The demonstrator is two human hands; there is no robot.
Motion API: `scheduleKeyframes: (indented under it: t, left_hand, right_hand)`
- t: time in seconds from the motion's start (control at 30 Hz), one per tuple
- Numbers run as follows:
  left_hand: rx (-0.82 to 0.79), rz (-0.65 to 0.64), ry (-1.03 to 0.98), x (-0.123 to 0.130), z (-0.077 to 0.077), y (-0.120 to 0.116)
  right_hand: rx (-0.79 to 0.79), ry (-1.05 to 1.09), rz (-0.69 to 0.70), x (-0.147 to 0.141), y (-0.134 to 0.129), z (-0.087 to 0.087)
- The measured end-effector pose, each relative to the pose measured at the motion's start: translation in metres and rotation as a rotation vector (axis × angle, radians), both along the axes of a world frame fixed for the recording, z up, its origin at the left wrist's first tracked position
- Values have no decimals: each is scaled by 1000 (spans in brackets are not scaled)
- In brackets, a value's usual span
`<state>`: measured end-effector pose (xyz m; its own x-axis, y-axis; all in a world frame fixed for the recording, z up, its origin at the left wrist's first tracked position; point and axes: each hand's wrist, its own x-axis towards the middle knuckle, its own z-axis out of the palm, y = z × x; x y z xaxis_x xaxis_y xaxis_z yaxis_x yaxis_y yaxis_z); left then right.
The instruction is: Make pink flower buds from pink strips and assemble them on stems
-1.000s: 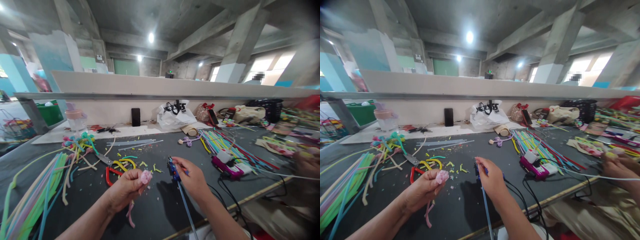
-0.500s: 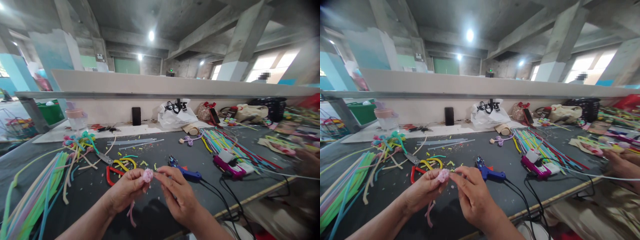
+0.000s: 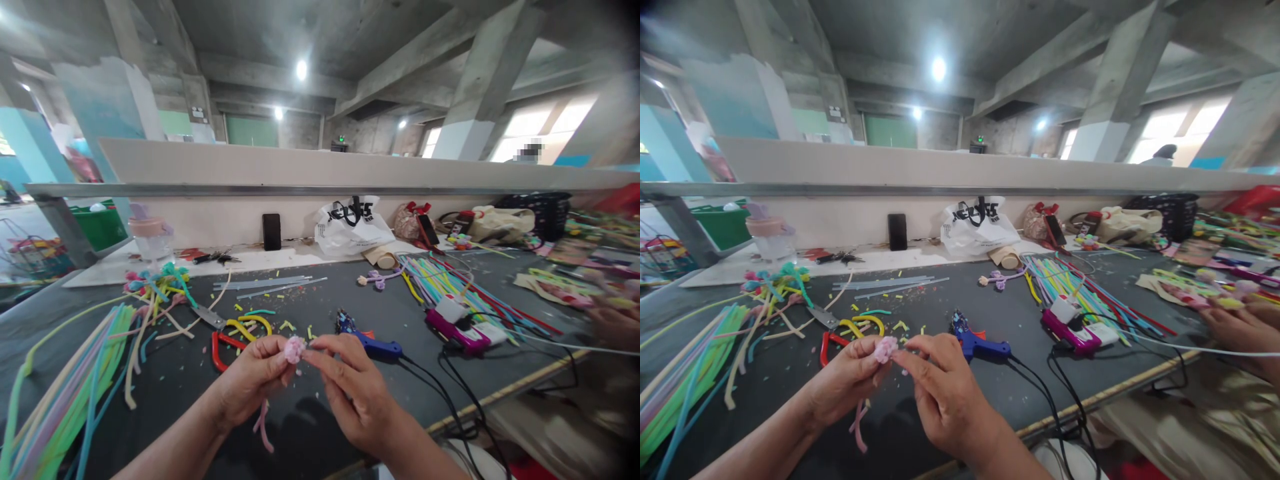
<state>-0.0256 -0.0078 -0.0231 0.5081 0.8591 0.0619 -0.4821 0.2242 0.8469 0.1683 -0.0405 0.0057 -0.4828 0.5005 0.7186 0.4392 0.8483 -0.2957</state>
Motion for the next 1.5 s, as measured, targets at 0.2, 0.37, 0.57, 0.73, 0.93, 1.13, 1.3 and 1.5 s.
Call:
scheduleKeyframes:
  t: [0.2, 0.37, 0.57, 0.73, 0.93, 1.13, 1.3, 1.5]
  left_hand:
    - [-6, 41, 26, 1, 6, -1]
    - [-2, 35, 29, 1, 6, -1]
    - [17, 39, 37, 3, 1, -2]
    - [8, 20, 89, 2, 4, -3]
    - [-22, -16, 145, 3, 8, -5]
    - [-24, 7, 30, 2, 5, -5]
    - [-50, -44, -15, 1, 5, -5]
    - [-64, -27, -19, 2, 1, -5]
  right_hand:
    - [-59, 26, 46, 1, -1, 1]
    - [-54, 34, 74, 0, -1, 0]
    - [-69, 149, 48, -3, 0, 5]
    - [-48, 218, 20, -7, 1, 8]
    - [-35, 170, 32, -7, 2, 4]
    - [13, 57, 48, -3, 3, -1]
    - [16, 81, 67, -3, 4, -3]
    - [19, 130, 64, -3, 2, -1]
